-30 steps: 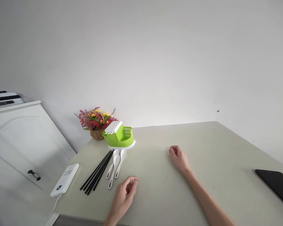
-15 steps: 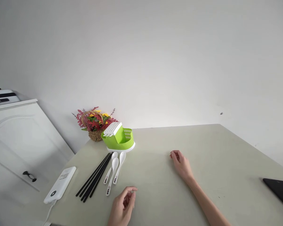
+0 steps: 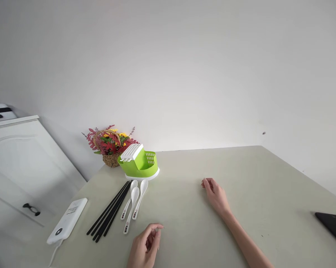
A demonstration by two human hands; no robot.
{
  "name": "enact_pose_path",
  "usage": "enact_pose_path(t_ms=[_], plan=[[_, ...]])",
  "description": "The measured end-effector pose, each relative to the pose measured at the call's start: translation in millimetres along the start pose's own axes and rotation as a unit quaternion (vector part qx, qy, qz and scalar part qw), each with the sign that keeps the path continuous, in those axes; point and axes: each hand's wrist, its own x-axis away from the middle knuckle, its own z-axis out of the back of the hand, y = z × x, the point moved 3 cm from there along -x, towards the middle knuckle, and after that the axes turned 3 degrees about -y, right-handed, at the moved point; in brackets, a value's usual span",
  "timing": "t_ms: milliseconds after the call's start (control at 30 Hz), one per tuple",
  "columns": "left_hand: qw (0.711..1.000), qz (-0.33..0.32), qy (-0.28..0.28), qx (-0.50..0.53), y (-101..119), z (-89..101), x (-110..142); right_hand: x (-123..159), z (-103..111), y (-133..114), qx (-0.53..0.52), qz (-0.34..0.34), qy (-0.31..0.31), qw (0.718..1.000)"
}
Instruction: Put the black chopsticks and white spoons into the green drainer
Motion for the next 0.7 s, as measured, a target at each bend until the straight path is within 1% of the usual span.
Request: enact_pose_path(t_ms=[100,267,433,533,700], plan=[[1.0,0.005,-0.001,-0.003,1,1.4,1,1,-2,1,0.005,0.001,-0.004,1.0],[0.999,0.019,0.025,0.005,2,2.0,2,3,-5,1,0.016,0.008,-0.02,1.0],[0.999,0.012,0.034,-0.01,-4,-1.4,0,3,-5,-2,0.014,0.021,-0.033,0.999],[0.998,0.02,0.064,-0.019,-8,-3.5,0,4,-5,-6,0.006,0.016,-0.046,0.999],[0.992,0.059,0.11,-0.017,-8,-5.2,-1,11,0,-14,-0.026,-0.003,-0.048,0.999]])
